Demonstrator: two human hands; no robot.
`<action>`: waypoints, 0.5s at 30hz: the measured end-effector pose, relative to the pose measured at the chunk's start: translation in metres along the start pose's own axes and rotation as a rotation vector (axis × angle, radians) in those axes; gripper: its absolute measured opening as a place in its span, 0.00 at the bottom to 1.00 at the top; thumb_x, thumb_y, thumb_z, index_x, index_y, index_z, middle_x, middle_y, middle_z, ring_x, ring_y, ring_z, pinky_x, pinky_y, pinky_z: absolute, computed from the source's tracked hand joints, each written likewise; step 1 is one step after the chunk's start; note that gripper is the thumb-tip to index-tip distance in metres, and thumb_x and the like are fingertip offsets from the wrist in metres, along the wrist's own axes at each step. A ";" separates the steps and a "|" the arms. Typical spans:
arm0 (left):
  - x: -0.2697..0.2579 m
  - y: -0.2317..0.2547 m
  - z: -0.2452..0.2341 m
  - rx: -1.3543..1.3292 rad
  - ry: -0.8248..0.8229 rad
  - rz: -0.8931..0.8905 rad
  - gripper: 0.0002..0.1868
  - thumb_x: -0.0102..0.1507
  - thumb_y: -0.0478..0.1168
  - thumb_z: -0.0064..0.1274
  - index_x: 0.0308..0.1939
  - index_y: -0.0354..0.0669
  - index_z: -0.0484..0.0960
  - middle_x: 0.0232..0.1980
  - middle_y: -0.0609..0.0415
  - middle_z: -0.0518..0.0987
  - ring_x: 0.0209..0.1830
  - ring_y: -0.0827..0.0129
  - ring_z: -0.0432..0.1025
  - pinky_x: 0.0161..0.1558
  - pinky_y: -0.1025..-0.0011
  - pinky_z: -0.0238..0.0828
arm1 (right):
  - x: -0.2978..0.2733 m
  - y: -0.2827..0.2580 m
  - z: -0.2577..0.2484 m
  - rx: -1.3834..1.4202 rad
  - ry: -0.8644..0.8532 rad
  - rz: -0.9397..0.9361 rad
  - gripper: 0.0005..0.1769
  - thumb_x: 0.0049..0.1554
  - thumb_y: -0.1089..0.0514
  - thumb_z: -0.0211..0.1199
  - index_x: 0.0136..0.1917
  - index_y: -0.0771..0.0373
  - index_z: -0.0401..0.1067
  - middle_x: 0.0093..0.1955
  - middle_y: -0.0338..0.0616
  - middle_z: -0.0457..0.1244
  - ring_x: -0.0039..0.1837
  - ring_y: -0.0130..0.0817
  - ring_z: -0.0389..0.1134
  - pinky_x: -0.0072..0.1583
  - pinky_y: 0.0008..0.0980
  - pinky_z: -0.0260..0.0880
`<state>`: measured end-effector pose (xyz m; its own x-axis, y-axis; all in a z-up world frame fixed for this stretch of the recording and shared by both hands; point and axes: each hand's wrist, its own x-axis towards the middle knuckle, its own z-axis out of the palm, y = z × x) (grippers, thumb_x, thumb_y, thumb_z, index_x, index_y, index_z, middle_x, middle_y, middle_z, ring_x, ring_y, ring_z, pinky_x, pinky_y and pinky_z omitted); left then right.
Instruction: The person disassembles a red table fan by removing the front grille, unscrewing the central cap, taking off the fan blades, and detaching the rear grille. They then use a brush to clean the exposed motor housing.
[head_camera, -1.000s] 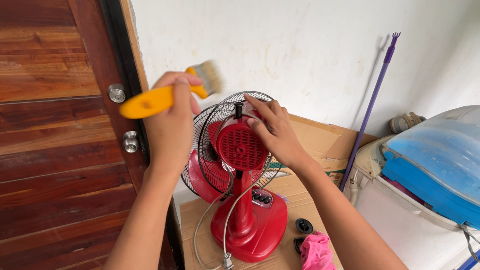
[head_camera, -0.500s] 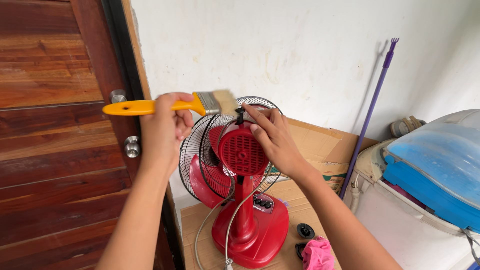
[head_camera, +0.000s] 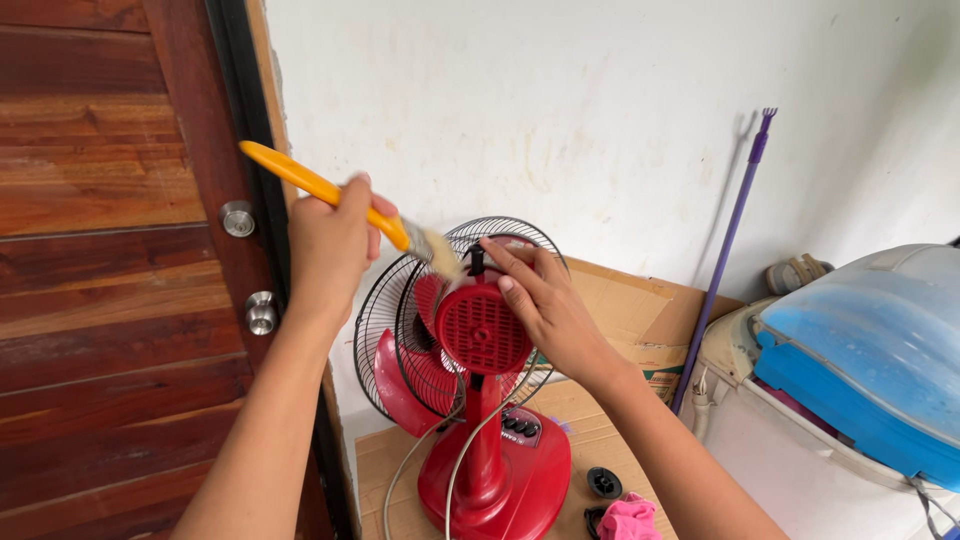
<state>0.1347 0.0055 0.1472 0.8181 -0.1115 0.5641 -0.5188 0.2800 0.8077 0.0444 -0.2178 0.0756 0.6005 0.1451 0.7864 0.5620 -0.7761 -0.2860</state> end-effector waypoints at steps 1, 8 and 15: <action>0.004 0.002 0.002 -0.028 0.007 0.040 0.22 0.69 0.47 0.45 0.28 0.35 0.81 0.15 0.60 0.64 0.11 0.80 0.53 0.16 0.77 0.44 | 0.001 -0.001 -0.002 -0.020 -0.012 0.006 0.26 0.69 0.48 0.44 0.78 0.51 0.61 0.71 0.53 0.57 0.71 0.46 0.61 0.71 0.41 0.60; 0.019 0.004 0.008 0.427 -0.078 0.136 0.22 0.67 0.47 0.46 0.27 0.36 0.83 0.14 0.63 0.68 0.12 0.81 0.60 0.18 0.79 0.54 | 0.002 -0.008 -0.013 -0.090 -0.083 -0.010 0.27 0.70 0.48 0.43 0.80 0.52 0.59 0.73 0.53 0.57 0.73 0.48 0.59 0.73 0.42 0.58; 0.019 0.005 0.013 0.226 -0.148 0.021 0.22 0.68 0.45 0.43 0.26 0.34 0.81 0.15 0.59 0.65 0.13 0.77 0.55 0.18 0.73 0.50 | 0.001 -0.006 -0.012 -0.031 -0.087 -0.010 0.28 0.70 0.46 0.43 0.80 0.53 0.57 0.74 0.53 0.55 0.75 0.48 0.59 0.73 0.42 0.58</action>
<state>0.1443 -0.0078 0.1642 0.7700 -0.2502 0.5869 -0.5912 0.0660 0.8038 0.0348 -0.2202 0.0841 0.6425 0.2049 0.7384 0.5517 -0.7925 -0.2601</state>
